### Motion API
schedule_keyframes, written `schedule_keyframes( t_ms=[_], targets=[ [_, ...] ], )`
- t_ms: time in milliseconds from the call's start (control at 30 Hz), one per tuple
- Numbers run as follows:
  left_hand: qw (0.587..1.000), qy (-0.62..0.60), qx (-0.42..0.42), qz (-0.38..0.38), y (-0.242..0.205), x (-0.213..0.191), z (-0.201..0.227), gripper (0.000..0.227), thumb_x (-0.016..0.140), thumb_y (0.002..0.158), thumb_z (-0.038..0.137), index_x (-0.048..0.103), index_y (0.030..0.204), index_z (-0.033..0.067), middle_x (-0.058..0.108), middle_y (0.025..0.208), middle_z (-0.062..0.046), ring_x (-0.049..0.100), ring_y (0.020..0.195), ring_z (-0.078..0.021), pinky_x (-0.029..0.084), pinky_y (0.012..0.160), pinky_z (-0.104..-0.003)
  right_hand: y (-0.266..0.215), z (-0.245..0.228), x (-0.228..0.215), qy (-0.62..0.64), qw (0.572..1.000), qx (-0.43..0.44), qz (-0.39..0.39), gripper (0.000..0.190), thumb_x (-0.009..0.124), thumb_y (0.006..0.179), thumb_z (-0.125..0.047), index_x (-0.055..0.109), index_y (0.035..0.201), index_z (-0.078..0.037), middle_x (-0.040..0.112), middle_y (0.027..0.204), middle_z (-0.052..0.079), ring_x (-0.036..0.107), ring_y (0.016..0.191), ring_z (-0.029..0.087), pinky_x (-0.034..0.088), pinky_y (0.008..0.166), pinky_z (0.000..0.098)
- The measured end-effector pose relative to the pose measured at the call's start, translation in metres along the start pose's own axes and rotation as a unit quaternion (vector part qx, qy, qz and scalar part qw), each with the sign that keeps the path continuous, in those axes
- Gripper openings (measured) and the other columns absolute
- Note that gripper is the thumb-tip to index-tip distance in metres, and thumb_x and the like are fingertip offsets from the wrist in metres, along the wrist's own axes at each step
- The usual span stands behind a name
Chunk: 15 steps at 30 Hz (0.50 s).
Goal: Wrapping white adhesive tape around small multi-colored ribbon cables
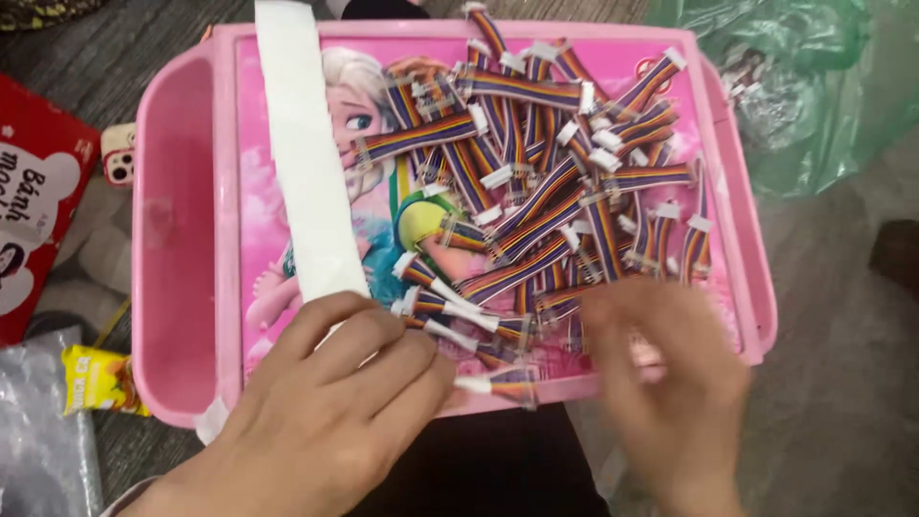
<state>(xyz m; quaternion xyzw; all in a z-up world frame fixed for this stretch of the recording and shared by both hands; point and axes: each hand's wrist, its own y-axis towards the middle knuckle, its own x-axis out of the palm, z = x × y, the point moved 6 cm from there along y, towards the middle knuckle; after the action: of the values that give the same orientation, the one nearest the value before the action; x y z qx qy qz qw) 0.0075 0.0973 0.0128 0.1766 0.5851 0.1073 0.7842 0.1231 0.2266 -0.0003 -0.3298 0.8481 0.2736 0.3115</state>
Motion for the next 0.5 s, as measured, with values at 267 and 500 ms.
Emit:
schedule_keyframes(
  t_ms=[267, 500],
  targets=[
    [0.999, 0.018, -0.03, -0.017, 0.016, 0.014, -0.008, 0.033, 0.056, 0.078, 0.014, 0.06, 0.108, 0.0026, 0.058, 0.105, -0.007, 0.051, 0.093, -0.0227, 0.038, 0.091, -0.04, 0.014, 0.031, -0.012, -0.222, 0.972, 0.065, 0.041, 0.021, 0.076, 0.076, -0.021, 0.069, 0.088, -0.006, 0.056, 0.085, 0.007, 0.049, 0.079, 0.022, 0.036, 0.08, 0.0371],
    [0.999, 0.0, -0.054, 0.006, 0.014, 0.006, -0.007, 0.027, 0.061, 0.077, 0.014, 0.062, 0.103, 0.0065, 0.059, 0.104, -0.008, 0.054, 0.097, -0.0252, 0.039, 0.089, -0.041, 0.034, 0.014, 0.005, -0.256, 0.961, -0.108, -0.01, 0.022, 0.069, 0.076, -0.009, 0.067, 0.098, -0.007, 0.054, 0.104, 0.014, 0.047, 0.089, 0.032, 0.039, 0.08, 0.0412]
  ],
)
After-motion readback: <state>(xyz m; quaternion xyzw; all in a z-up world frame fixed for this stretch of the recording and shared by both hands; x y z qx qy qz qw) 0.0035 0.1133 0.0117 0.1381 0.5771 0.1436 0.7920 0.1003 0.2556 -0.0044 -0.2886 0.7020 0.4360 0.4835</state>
